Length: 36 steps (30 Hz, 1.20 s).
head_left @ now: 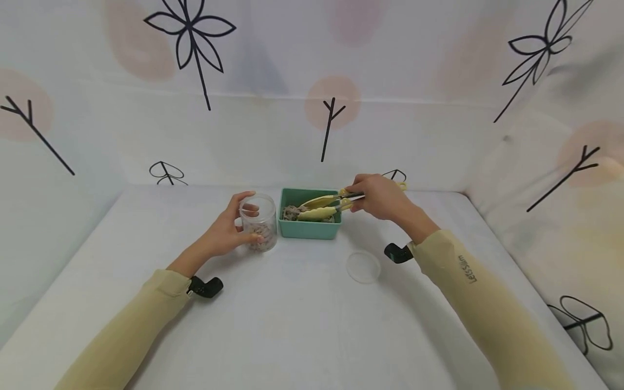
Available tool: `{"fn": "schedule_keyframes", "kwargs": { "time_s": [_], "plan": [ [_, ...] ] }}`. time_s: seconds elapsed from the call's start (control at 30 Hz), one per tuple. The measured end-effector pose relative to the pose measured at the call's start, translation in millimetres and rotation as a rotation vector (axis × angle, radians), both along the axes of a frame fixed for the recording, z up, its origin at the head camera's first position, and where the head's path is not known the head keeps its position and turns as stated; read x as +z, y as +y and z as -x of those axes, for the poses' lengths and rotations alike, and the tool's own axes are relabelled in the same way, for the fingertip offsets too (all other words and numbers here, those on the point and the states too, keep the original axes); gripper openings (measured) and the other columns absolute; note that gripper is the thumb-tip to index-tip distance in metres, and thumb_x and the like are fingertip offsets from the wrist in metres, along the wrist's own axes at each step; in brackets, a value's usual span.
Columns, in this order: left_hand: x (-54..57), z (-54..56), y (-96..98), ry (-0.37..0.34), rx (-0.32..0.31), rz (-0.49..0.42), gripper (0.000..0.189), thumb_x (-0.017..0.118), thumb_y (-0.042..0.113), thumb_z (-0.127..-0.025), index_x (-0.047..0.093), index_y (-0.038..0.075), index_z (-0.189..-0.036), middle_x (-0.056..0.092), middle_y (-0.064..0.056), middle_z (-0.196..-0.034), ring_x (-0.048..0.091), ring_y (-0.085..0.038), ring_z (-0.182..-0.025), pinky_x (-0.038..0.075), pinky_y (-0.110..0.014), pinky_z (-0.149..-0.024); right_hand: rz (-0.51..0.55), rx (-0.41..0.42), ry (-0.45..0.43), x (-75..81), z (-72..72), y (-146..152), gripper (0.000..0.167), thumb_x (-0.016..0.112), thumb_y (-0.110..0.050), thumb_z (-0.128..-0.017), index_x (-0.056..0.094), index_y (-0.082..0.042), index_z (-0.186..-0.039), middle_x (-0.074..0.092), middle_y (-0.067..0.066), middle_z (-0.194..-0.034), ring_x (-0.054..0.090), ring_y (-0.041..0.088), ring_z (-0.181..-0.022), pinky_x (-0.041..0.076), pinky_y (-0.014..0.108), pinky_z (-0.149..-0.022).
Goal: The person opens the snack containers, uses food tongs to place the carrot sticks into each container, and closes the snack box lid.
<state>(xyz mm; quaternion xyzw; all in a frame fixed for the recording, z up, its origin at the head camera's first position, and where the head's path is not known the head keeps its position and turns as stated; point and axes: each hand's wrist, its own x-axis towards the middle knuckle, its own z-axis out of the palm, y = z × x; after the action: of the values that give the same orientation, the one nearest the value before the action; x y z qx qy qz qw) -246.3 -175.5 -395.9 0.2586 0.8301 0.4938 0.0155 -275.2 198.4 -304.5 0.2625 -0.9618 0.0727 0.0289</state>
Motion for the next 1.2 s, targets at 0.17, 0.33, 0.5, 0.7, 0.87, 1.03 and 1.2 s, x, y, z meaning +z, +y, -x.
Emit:
{"fn": "schedule_keyframes", "kwargs": {
  "time_s": [0.17,0.33,0.5,0.7,0.87,1.03,1.2],
  "plan": [
    [17.9,-13.6,4.9,-0.012,-0.01,-0.003,0.096,0.08,-0.002,-0.082,0.016,0.01,-0.153,0.043,-0.032,-0.137,0.044,-0.045,-0.13,0.043,-0.065,-0.096,0.048,-0.007,0.007,7.1,-2.7,8.3,0.051,0.084,-0.02,-0.082,0.067,-0.004,-0.128,0.064,0.006,-0.105,0.061,0.021,-0.085,0.048,0.036,-0.068],
    [27.8,-21.1,7.0,-0.006,-0.016,0.001,0.094,0.079,-0.003,-0.083,0.016,0.007,-0.152,0.044,-0.033,-0.136,0.044,-0.047,-0.129,0.044,-0.065,-0.096,0.109,-0.033,0.006,12.1,-4.7,14.0,0.052,0.084,-0.018,-0.081,0.067,-0.003,-0.128,0.065,0.005,-0.106,0.062,0.02,-0.088,0.051,0.036,-0.073],
    [22.4,-17.0,5.7,-0.019,-0.008,0.002,0.095,0.079,-0.005,-0.082,0.016,0.007,-0.152,0.043,-0.034,-0.137,0.043,-0.047,-0.13,0.044,-0.065,-0.096,0.182,-0.059,-0.003,13.5,-5.0,17.4,0.053,0.085,-0.016,-0.08,0.067,-0.001,-0.128,0.066,0.006,-0.108,0.063,0.021,-0.09,0.052,0.037,-0.074],
    [0.6,-1.5,0.1,-0.021,0.005,-0.006,0.101,0.081,-0.002,-0.081,0.014,0.017,-0.154,0.044,-0.029,-0.139,0.043,-0.043,-0.132,0.045,-0.063,-0.096,0.217,-0.061,-0.006,11.7,-4.7,18.9,0.054,0.085,-0.017,-0.08,0.066,0.0,-0.128,0.065,0.007,-0.109,0.063,0.022,-0.092,0.052,0.038,-0.075],
    [-3.2,1.5,-2.4,-0.004,0.004,-0.006,0.102,0.085,0.007,-0.08,0.016,0.024,-0.154,0.048,-0.023,-0.137,0.047,-0.037,-0.13,0.047,-0.061,-0.095,0.232,-0.06,-0.007,7.5,-3.2,19.0,0.054,0.085,-0.016,-0.081,0.066,0.0,-0.129,0.065,0.008,-0.109,0.062,0.022,-0.091,0.052,0.039,-0.076],
    [-1.9,1.3,-2.9,0.015,-0.003,-0.003,0.101,0.085,0.01,-0.08,0.017,0.025,-0.154,0.049,-0.023,-0.137,0.047,-0.037,-0.129,0.047,-0.061,-0.095,0.235,-0.05,0.002,5.6,-3.2,19.3,0.053,0.085,-0.015,-0.08,0.066,-0.001,-0.128,0.065,0.008,-0.108,0.063,0.022,-0.09,0.052,0.04,-0.076],
    [-1.3,1.6,-3.0,0.017,-0.004,-0.003,0.101,0.084,0.01,-0.081,0.016,0.025,-0.154,0.048,-0.023,-0.137,0.047,-0.037,-0.13,0.047,-0.061,-0.095,0.271,-0.059,0.003,5.7,-3.7,19.9,0.051,0.086,-0.016,-0.08,0.068,-0.001,-0.125,0.065,0.007,-0.106,0.062,0.022,-0.089,0.052,0.039,-0.075]
  ]
}}
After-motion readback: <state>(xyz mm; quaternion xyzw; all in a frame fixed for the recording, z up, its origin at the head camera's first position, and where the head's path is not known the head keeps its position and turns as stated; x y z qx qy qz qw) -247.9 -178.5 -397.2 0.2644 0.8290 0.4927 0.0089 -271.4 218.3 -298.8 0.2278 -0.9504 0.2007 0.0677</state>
